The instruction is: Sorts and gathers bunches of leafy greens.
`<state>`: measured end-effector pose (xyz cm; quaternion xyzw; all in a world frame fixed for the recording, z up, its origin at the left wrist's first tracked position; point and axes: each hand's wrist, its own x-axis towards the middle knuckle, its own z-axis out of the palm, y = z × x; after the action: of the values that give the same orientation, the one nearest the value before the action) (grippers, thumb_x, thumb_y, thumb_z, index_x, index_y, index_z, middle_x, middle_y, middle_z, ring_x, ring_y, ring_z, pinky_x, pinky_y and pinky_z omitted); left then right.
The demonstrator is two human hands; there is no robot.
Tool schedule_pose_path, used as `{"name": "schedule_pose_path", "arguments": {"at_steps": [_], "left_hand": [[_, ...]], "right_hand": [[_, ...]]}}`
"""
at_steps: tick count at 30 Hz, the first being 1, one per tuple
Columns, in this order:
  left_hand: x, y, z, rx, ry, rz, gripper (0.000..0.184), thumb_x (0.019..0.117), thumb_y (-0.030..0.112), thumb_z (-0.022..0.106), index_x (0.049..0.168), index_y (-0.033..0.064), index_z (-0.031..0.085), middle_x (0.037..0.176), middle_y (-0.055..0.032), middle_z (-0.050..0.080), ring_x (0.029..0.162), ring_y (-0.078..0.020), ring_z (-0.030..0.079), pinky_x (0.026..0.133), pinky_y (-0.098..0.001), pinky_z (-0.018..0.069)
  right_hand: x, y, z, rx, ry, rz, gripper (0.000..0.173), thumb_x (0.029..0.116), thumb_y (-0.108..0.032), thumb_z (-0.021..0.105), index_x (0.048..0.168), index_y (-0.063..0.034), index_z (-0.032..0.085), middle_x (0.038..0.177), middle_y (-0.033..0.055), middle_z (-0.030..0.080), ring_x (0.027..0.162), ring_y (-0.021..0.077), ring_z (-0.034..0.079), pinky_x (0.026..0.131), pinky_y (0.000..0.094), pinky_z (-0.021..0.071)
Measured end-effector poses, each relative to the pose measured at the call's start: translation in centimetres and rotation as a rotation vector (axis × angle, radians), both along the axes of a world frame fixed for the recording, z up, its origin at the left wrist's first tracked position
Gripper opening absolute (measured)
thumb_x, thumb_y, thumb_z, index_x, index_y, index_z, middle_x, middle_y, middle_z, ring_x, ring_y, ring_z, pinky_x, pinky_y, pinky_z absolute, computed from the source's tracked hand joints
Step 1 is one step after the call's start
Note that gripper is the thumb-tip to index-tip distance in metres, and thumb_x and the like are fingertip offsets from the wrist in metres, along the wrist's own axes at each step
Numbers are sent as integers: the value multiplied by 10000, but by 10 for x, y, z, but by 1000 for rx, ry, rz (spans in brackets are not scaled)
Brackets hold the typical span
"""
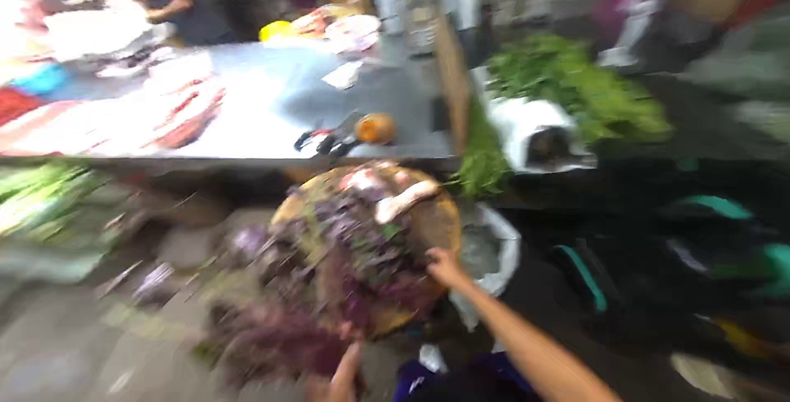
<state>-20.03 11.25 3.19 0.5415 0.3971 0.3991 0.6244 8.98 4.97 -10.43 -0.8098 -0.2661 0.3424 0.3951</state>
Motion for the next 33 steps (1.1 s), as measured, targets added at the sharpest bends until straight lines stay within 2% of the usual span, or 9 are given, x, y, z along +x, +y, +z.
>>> {"name": "schedule_pose_path", "arguments": {"at_steps": [4, 8, 12, 15, 19, 21, 24, 29, 33], "left_hand": [[2, 24, -2, -69, -92, 35, 405, 789, -11, 720, 1176, -68, 617, 1036, -113, 744, 928, -196, 726, 844, -348, 615], [0, 35, -3, -56, -88, 50, 356, 789, -1, 707, 1131, -67, 638, 1007, -123, 746, 907, -203, 729, 827, -349, 616], [5, 42, 1, -40, -96, 106, 347, 790, -4, 691, 1126, -78, 645, 975, -147, 742, 873, -218, 725, 806, -351, 612], [-5, 46, 13, -22, -84, 151, 347, 791, -11, 678, 1129, -80, 641, 964, -147, 743, 865, -214, 727, 798, -346, 611], [-15, 47, 22, 42, -58, 225, 358, 777, -5, 674, 1127, -67, 639, 933, -106, 746, 836, -193, 732, 782, -338, 623], [-24, 47, 22, 61, -44, 263, 356, 801, -7, 662, 1151, -64, 626, 942, -107, 747, 848, -201, 734, 807, -356, 622], [-40, 45, 25, 103, -39, 267, 346, 816, 14, 684, 1154, -45, 644, 927, -111, 748, 835, -216, 739, 806, -372, 628], [-54, 43, 27, 110, -93, 180, 341, 808, 40, 740, 1141, 13, 669, 962, -98, 754, 860, -218, 743, 823, -381, 630], [-32, 43, 22, 92, -105, 57, 334, 810, 52, 741, 1129, -10, 666, 989, -111, 751, 887, -214, 738, 827, -359, 621]], "right_hand": [[28, 5, 11, -133, -299, 171, 523, 942, -144, 652, 1419, 43, 546, 1436, 287, 533, 1355, 458, 492, 1147, 611, 384], [-52, 5, 28, 86, -501, 292, 357, 934, -152, 647, 1249, 12, 687, 1332, 240, 636, 1287, 436, 571, 1086, 618, 446], [-110, 21, 10, -158, -486, 480, 472, 933, -148, 642, 1379, 5, 612, 1577, 306, 377, 1506, 498, 266, 1224, 656, 196], [-139, 26, 18, 43, -551, 494, 399, 931, -88, 592, 1319, -26, 662, 1439, 248, 566, 1361, 433, 518, 1124, 604, 413], [-157, 76, 28, -139, 64, 460, 881, 982, -366, 641, 1627, -9, 158, 1549, 289, 411, 1361, 431, 513, 1123, 576, 430], [-161, 102, 9, -144, 126, 336, 999, 937, -380, 703, 1638, -18, 91, 1538, 282, 440, 1381, 419, 500, 1147, 577, 403], [-153, 111, -1, -128, 57, 234, 913, 914, -270, 682, 1637, -43, 174, 1510, 241, 495, 1370, 380, 523, 1138, 550, 425], [-141, 82, 5, 61, -90, 188, 615, 926, -226, 630, 1496, -44, 490, 1378, 243, 578, 1234, 375, 609, 1033, 529, 507], [-134, 58, -10, -90, -89, 289, 587, 986, -243, 593, 1505, -3, 463, 1450, 264, 526, 1336, 401, 536, 1128, 531, 433]]}}
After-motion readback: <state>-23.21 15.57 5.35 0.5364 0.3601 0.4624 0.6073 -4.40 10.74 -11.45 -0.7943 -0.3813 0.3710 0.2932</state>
